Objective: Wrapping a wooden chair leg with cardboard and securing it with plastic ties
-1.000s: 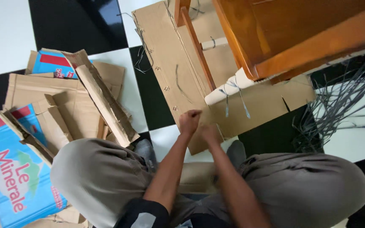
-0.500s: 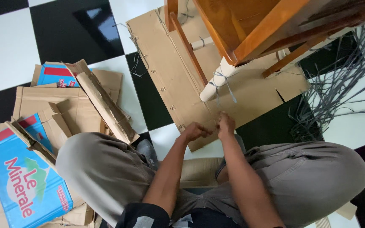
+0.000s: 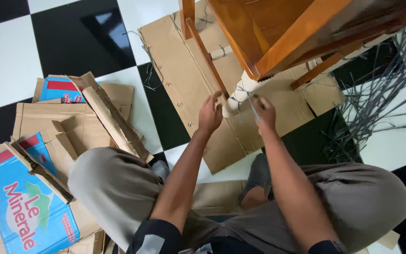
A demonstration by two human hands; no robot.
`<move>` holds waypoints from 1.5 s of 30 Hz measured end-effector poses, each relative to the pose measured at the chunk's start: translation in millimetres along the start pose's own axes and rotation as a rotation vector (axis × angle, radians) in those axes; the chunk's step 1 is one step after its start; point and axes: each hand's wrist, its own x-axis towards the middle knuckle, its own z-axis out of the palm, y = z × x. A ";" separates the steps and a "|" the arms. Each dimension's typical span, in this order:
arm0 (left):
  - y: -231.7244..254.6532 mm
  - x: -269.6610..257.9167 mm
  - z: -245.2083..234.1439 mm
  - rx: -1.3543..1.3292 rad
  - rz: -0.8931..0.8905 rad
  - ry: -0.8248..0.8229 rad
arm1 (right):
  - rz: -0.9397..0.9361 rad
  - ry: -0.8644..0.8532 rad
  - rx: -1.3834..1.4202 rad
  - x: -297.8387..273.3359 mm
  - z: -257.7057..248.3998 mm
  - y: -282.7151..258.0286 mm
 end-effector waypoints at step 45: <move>-45.4 -31.7 55.9 -0.386 -0.650 0.123 | -0.263 -0.012 -0.494 -92.5 34.4 -18.9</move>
